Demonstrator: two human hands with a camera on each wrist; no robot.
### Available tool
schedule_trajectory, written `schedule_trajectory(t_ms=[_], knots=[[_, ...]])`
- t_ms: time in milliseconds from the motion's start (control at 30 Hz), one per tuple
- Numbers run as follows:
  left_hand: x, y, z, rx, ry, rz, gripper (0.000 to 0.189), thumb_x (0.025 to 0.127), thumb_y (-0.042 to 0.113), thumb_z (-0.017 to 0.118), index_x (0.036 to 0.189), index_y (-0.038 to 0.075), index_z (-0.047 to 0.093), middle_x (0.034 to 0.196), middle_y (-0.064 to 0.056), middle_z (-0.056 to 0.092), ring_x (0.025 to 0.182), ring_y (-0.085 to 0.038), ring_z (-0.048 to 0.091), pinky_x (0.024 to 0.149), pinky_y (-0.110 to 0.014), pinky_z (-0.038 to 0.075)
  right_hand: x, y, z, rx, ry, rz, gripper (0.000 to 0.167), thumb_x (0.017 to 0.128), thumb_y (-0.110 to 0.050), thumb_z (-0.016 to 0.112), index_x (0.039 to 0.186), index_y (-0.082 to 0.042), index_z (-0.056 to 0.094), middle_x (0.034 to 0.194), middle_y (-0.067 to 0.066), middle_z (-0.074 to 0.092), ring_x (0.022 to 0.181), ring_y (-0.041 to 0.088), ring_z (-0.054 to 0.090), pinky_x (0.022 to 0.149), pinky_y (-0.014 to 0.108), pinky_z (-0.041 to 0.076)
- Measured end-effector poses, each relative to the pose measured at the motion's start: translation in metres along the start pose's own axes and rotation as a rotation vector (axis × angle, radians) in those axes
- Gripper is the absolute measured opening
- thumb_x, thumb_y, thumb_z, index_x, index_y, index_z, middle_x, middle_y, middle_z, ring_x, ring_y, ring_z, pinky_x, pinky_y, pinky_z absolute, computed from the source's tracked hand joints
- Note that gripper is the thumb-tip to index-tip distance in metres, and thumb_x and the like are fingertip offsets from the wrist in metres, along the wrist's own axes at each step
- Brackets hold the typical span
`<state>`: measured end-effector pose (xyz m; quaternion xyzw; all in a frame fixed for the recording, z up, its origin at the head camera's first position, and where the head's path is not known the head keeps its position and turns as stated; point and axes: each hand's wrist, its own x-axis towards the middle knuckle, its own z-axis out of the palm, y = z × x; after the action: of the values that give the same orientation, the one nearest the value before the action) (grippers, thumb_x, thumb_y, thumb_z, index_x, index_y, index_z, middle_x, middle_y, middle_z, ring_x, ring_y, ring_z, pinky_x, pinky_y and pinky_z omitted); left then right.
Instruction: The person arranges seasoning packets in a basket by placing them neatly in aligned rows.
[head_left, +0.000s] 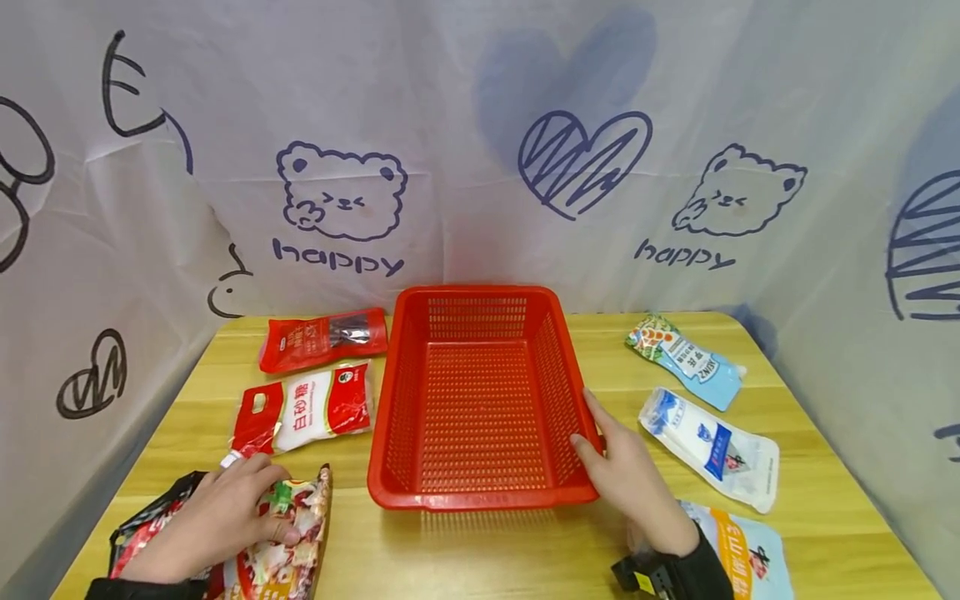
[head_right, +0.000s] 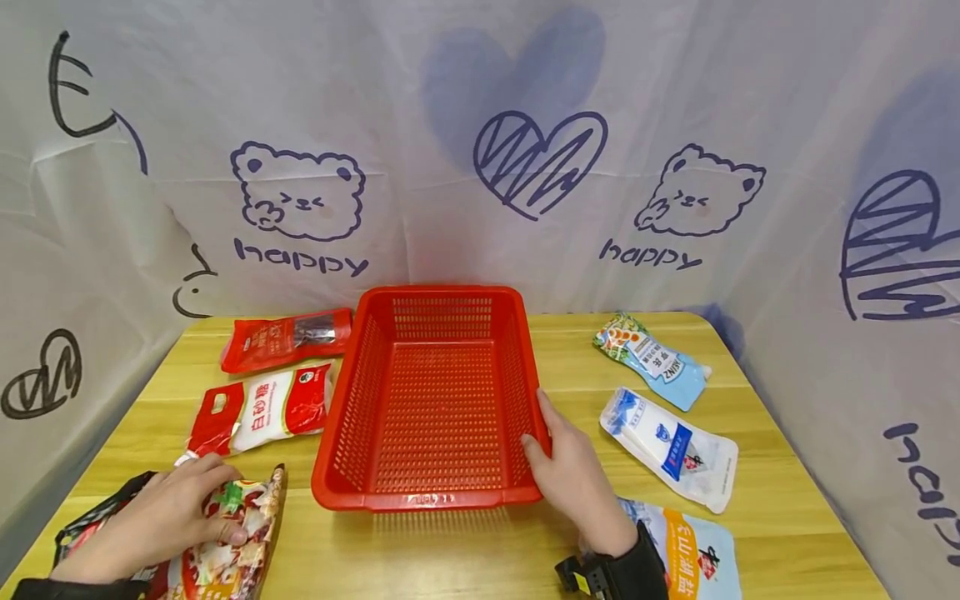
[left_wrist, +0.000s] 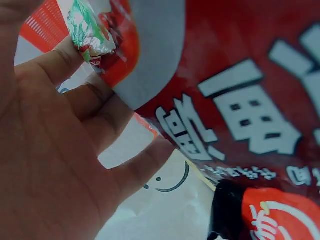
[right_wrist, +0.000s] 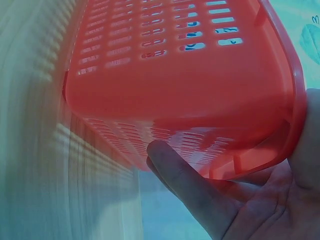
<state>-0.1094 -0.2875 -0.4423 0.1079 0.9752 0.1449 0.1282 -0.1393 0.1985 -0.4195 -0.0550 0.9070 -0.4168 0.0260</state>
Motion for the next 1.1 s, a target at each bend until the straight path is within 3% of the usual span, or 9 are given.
schedule_trajectory(t_ms=[100,167,300,367,500,700,867,967,1100], knots=[[-0.002,0.000,0.000,-0.027,0.014,0.004,0.070,0.073,0.065,0.080,0.119,0.013,0.069,0.122,-0.009,0.068,0.115,-0.035,0.061,0.094,-0.073,0.039,-0.001,0.000,0.001,-0.004,0.003,0.003,0.069,0.105,-0.016,0.060,0.165,-0.008,0.027,0.127,0.029,0.066,0.085,0.019,0.071,0.065,0.028,0.057],[-0.002,0.001,-0.001,-0.040,0.024,-0.010,0.060,0.077,0.060,0.079,0.114,0.014,0.068,0.110,-0.002,0.070,0.104,-0.028,0.064,0.091,-0.070,0.040,0.000,0.000,0.000,-0.007,0.006,0.000,0.069,0.105,-0.016,0.060,0.165,-0.008,0.027,0.128,0.029,0.066,0.088,0.020,0.072,0.066,0.028,0.057],[-0.002,0.004,-0.004,-0.060,0.056,-0.025,0.032,0.088,0.048,0.076,0.099,0.021,0.064,0.071,0.009,0.059,0.067,-0.011,0.055,0.076,-0.046,0.043,0.000,0.000,0.000,-0.015,0.015,-0.004,0.069,0.105,-0.016,0.061,0.165,-0.009,0.028,0.130,0.029,0.065,0.091,0.022,0.072,0.068,0.028,0.057],[-0.003,0.005,-0.005,-0.075,0.069,-0.027,0.024,0.092,0.040,0.074,0.095,0.022,0.060,0.064,0.009,0.050,0.060,-0.009,0.046,0.067,-0.035,0.038,0.000,0.000,0.000,-0.009,0.019,0.000,0.069,0.104,-0.016,0.061,0.164,-0.009,0.028,0.131,0.030,0.064,0.091,0.022,0.073,0.068,0.028,0.058],[-0.005,0.005,-0.007,-0.117,0.102,-0.017,0.017,0.094,0.029,0.074,0.095,0.019,0.060,0.070,0.005,0.046,0.063,-0.012,0.043,0.057,-0.027,0.033,-0.001,0.000,0.002,0.040,0.020,0.016,0.069,0.104,-0.015,0.062,0.164,-0.010,0.029,0.133,0.031,0.063,0.092,0.024,0.074,0.064,0.026,0.059],[-0.009,0.010,-0.010,-0.154,0.199,0.051,0.015,0.094,0.019,0.075,0.096,0.017,0.060,0.075,0.007,0.049,0.069,-0.009,0.045,0.060,-0.026,0.036,-0.004,0.001,0.002,0.106,0.027,0.041,0.068,0.104,-0.016,0.063,0.164,-0.011,0.031,0.125,0.030,0.067,0.086,0.022,0.074,0.058,0.028,0.059],[-0.012,0.017,-0.018,-0.150,0.277,0.035,0.016,0.094,0.019,0.075,0.096,0.016,0.060,0.078,0.005,0.050,0.069,-0.012,0.045,0.058,-0.027,0.036,-0.005,0.000,0.001,0.134,0.035,0.045,0.066,0.105,-0.025,0.062,0.163,-0.010,0.033,0.119,0.028,0.070,0.085,0.022,0.074,0.057,0.029,0.060],[-0.013,0.023,-0.027,-0.134,0.327,0.038,0.018,0.093,0.018,0.076,0.094,0.015,0.058,0.075,0.003,0.047,0.066,-0.013,0.043,0.056,-0.027,0.034,-0.004,-0.001,0.000,0.121,0.041,0.025,0.067,0.106,-0.030,0.062,0.162,-0.007,0.034,0.123,0.029,0.069,0.092,0.026,0.075,0.060,0.029,0.061],[-0.014,0.033,-0.041,-0.109,0.410,0.085,0.019,0.093,0.014,0.077,0.094,0.014,0.058,0.074,0.003,0.046,0.063,-0.011,0.041,0.054,-0.025,0.034,-0.004,-0.002,-0.003,0.115,0.031,-0.003,0.070,0.106,-0.033,0.062,0.163,-0.006,0.032,0.144,0.029,0.057,0.115,0.040,0.069,0.075,0.035,0.064]])
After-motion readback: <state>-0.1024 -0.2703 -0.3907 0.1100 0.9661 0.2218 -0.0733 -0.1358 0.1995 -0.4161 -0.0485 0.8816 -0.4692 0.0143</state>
